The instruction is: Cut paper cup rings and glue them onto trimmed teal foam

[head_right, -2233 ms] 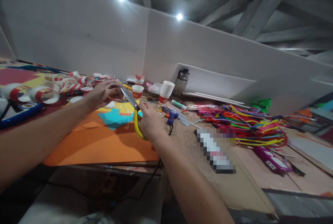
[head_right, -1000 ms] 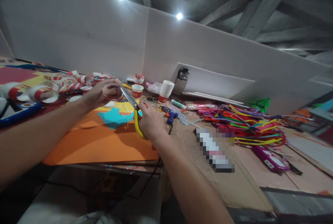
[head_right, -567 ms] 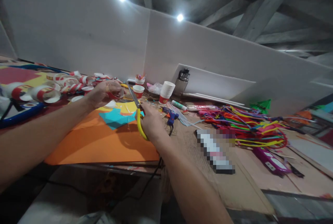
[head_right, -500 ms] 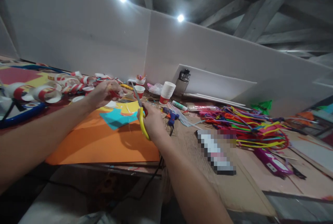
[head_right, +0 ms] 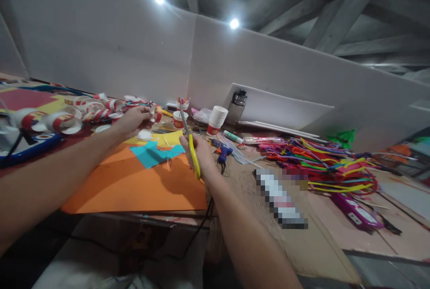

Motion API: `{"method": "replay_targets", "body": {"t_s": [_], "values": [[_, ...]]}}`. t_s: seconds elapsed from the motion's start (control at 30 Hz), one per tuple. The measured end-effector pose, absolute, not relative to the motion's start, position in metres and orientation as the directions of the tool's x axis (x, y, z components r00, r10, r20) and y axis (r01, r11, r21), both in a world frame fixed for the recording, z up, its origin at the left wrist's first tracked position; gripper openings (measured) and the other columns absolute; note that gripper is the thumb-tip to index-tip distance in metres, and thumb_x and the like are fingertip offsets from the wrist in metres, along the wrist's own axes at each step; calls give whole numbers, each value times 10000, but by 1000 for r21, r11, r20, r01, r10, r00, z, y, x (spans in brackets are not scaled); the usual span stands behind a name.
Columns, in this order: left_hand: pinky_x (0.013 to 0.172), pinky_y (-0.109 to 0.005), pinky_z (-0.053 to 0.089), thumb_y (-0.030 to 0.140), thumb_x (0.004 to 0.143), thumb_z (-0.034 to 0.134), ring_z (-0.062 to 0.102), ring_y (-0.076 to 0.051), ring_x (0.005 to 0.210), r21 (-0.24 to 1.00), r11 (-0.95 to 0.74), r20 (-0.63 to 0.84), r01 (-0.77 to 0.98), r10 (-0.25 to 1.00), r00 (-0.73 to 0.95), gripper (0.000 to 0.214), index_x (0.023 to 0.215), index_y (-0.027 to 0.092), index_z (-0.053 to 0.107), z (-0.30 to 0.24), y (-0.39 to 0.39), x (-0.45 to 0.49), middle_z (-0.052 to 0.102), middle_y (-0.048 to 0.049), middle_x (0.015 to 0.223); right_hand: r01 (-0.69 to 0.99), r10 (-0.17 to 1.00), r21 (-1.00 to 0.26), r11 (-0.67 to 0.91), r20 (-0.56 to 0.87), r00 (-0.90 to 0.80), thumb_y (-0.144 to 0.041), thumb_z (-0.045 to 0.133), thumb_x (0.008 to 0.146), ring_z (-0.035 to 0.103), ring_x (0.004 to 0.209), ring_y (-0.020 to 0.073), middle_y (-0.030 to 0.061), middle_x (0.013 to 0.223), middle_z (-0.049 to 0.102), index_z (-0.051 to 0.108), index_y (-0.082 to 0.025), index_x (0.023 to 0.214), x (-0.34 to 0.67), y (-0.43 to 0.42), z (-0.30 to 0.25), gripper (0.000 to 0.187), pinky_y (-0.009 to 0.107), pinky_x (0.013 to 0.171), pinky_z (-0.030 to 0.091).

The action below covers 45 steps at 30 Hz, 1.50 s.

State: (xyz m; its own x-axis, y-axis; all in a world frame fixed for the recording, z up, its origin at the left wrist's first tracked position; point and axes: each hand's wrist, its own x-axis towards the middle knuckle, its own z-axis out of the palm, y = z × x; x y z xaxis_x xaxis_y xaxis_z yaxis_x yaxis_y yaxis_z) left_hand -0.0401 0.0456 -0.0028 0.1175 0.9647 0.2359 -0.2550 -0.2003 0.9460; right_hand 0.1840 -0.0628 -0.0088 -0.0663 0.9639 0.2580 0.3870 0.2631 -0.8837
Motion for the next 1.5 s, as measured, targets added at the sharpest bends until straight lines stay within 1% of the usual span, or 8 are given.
{"method": "replay_targets", "body": {"t_s": [0.17,0.23,0.47,1.0,1.1,1.27,1.37,1.5], "values": [[508,-192,454,197,640,778,574,-88,534,936,-188,234,-299,964,125,245,748,123,571,-5,49,-43,601,-9,623,285,920,-907,309,210,-331,-607,393,884,342,357,54,-79,596,433,529,-212,985,186,-81,9,430,180,345,298],[514,-190,465,210,638,796,580,-88,541,937,-185,229,-295,966,120,275,795,118,590,-7,50,-44,606,-5,633,324,890,-882,342,192,-414,-567,511,848,352,409,52,-72,610,449,591,-198,974,188,-85,16,398,179,390,299],[455,-173,435,236,689,777,522,-61,470,935,-171,195,-312,980,49,220,792,115,625,-1,58,-56,600,8,619,555,664,-485,676,75,-744,-437,766,696,553,720,128,-1,827,663,698,-200,984,175,-91,10,379,215,623,372],[422,-169,389,149,712,737,494,-50,466,891,-301,284,-339,954,-99,156,817,122,625,23,56,-72,589,20,635,725,769,-289,625,65,-636,-241,547,873,608,943,196,102,1050,666,649,-182,1129,125,-108,9,282,268,776,428],[432,-166,388,187,686,769,502,-49,476,892,-313,295,-326,950,-106,210,821,126,621,25,54,-71,588,24,637,827,874,-283,485,154,-460,-265,520,911,608,995,205,110,1076,676,671,-166,1085,130,-95,16,251,293,850,429],[443,-169,387,232,662,798,506,-52,483,926,-259,249,-274,966,-71,263,832,131,626,20,51,-61,597,22,641,964,978,-232,131,192,-87,-572,496,889,542,1157,304,202,1240,582,565,-117,1259,151,-55,6,591,390,933,413],[446,-174,392,246,658,803,518,-57,496,941,-242,249,-238,969,-2,279,846,124,636,13,47,-52,592,21,645,985,991,-153,80,116,-62,-676,524,810,532,1170,333,231,1295,544,522,-121,1319,154,-40,-8,753,393,901,431],[458,-188,405,251,644,816,516,-61,490,960,-203,219,-194,973,66,292,831,118,637,4,45,-43,590,16,623,984,991,-117,133,2,-133,-507,648,771,624,990,277,175,1091,676,684,-128,1067,153,-28,-13,482,306,788,453]]}}
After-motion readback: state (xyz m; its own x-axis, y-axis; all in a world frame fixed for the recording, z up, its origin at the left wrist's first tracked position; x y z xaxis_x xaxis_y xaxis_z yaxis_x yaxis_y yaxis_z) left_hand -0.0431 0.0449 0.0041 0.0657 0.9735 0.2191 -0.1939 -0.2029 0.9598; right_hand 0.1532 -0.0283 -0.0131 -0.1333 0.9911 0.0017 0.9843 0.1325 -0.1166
